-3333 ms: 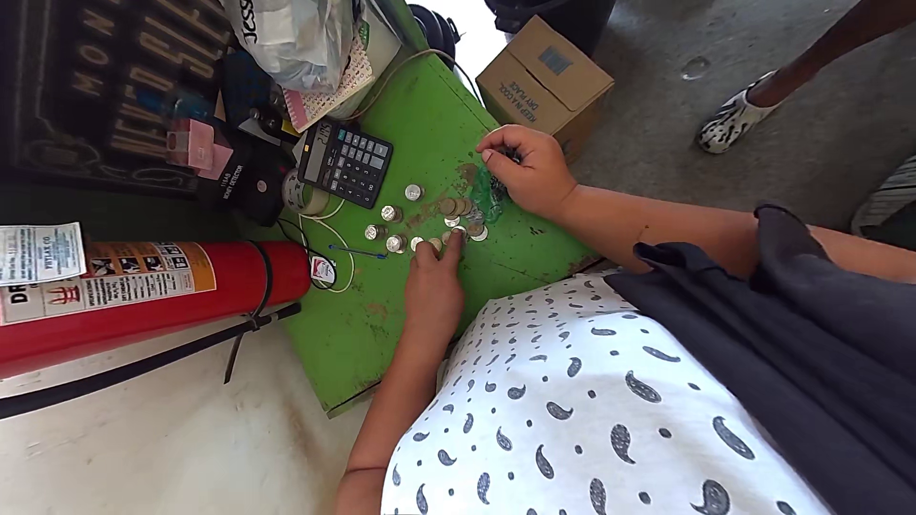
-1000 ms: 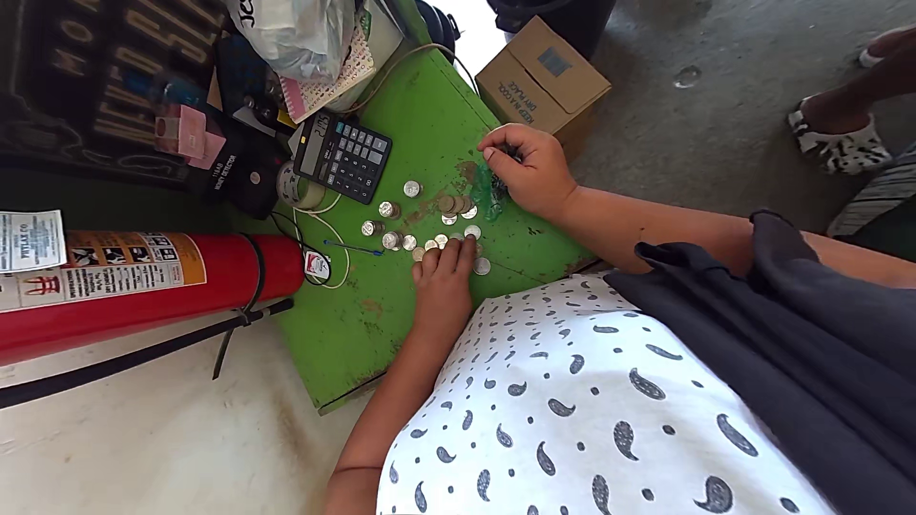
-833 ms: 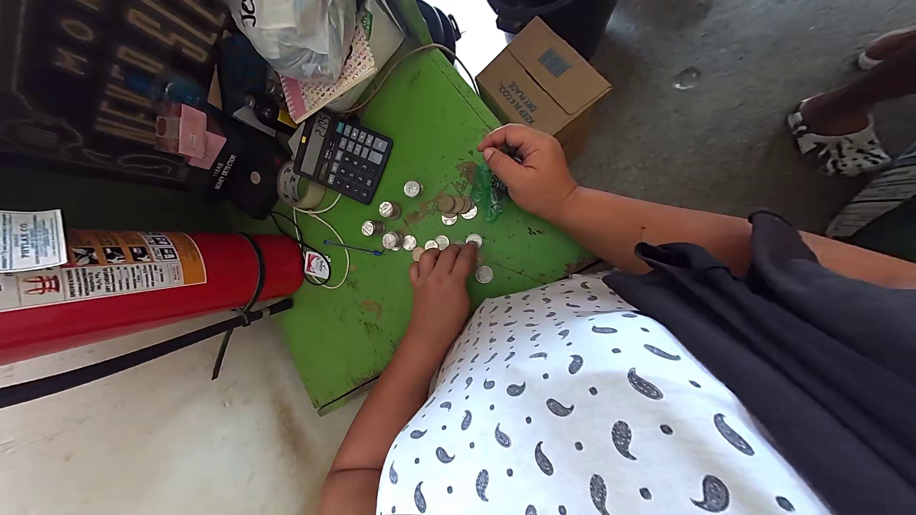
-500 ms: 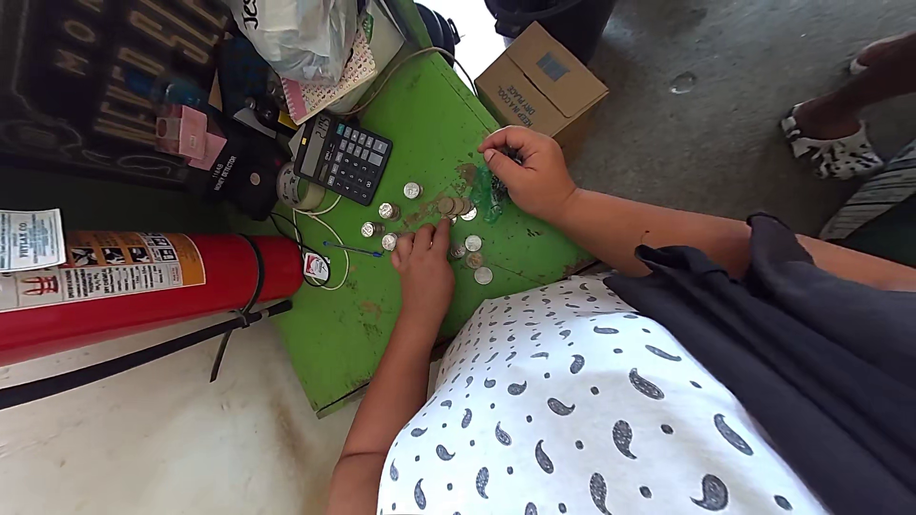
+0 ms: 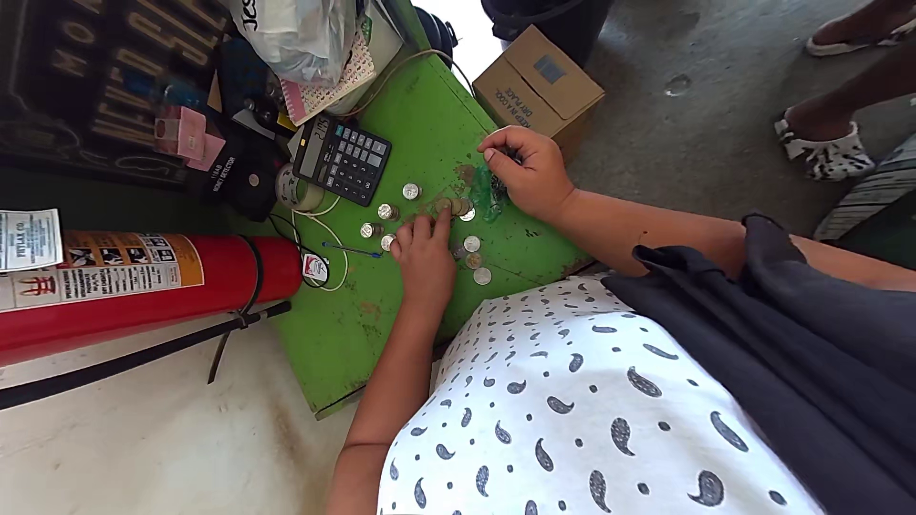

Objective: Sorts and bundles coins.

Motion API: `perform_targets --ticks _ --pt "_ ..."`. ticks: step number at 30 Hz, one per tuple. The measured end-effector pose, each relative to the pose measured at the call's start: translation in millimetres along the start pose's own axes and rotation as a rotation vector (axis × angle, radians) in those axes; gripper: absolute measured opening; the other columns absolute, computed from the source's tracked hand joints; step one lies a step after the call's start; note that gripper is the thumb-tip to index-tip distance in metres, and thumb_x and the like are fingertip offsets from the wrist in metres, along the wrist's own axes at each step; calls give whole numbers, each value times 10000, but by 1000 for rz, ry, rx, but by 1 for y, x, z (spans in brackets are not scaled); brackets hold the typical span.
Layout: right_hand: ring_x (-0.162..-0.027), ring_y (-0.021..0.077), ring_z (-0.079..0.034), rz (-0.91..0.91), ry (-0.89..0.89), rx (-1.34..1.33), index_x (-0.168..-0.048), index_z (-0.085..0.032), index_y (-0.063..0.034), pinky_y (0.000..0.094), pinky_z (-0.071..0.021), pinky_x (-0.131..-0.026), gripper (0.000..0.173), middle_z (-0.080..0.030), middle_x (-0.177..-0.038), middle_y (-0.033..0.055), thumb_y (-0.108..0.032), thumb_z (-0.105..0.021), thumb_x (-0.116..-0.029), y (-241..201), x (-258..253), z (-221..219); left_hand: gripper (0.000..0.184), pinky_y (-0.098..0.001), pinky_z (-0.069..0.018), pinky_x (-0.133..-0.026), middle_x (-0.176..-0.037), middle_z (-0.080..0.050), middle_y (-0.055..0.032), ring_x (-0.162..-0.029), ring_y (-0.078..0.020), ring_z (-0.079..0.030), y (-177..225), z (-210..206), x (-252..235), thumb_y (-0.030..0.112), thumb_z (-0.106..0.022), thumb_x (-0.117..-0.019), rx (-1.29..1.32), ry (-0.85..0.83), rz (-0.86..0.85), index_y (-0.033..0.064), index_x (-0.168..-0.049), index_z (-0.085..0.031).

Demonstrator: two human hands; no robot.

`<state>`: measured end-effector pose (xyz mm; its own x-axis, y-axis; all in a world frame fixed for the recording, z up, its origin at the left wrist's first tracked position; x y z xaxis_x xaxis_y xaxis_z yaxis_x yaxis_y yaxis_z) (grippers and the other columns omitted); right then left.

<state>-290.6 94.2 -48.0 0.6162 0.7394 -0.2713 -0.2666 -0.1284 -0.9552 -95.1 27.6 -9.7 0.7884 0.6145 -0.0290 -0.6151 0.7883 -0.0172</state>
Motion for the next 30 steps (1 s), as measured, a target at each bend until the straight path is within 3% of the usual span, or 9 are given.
perform_targets --ticks 8,12,16,20,23,27,30 --pt "-880 31 -618 -5 -7 2 -1107 -699 -25 197 -509 -802 238 -681 -1019 64 -162 -515 -1042 -1 -1 0 535 -534 -441 -951 -1235 -634 -84 -1207 -330 -551 10 5 -3 14 -614 -920 -18 -12 -13 290 -1376 -650" --pt "-863 25 -609 -2 -2 2 -1106 -699 -25 193 -503 -786 239 -677 -1008 59 -164 -515 -1043 -1 -1 1 526 -515 -454 -913 -1226 -636 -86 -1189 -322 -562 17 0 0 10 -604 -937 30 2 -61 286 -1383 -650" --pt "-921 46 -620 1 -4 -7 -1107 -701 -16 213 -505 -834 241 -685 -1047 75 -148 -510 -1041 -1 1 2 460 -583 -459 -1007 -1339 -619 -135 -1275 -374 -544 7 7 3 46 -582 -936 195 49 -26 176 -1374 -645" --pt "-921 47 -610 -18 -69 -41 -1155 -682 -4 209 -509 -833 249 -669 -1075 76 -107 -490 -1034 0 0 3 444 -589 -386 -1132 -1491 -512 -195 -1402 -402 -449 -35 18 11 137 -480 -999 355 207 129 54 -1427 -566" --pt "-1023 135 -643 2 -195 -12 -1223 -662 1 302 -545 -922 294 -664 -1139 119 -88 -491 -1002 3 -4 3 451 -554 -351 -1188 -1548 -459 -211 -1463 -377 -404 -68 17 13 185 -455 -1042 517 256 280 21 -1457 -526" --pt "-1048 177 -663 25 -294 79 -1206 -669 7 351 -558 -940 336 -672 -1151 143 -47 -465 -944 0 -7 1 411 -501 -400 -1167 -1529 -487 -198 -1433 -312 -458 -97 21 4 90 -477 -1036 707 230 414 20 -1433 -555" --pt "-1015 182 -669 7 -293 97 -1183 -664 19 362 -563 -924 339 -671 -1125 147 -5 -452 -919 -3 -4 1 352 -467 -474 -1087 -1466 -542 -163 -1351 -275 -529 -100 35 5 67 -519 -1001 837 307 543 43 -1332 -638"
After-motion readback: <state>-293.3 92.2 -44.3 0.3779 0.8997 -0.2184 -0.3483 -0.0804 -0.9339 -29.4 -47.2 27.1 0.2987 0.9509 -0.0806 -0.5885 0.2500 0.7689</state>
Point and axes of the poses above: each hand's wrist, its own x-axis away from the middle knuckle, its own z-axis out of the back of the hand, y = z × x, the point moved 2 cm from there along -x, towards the middle knuckle
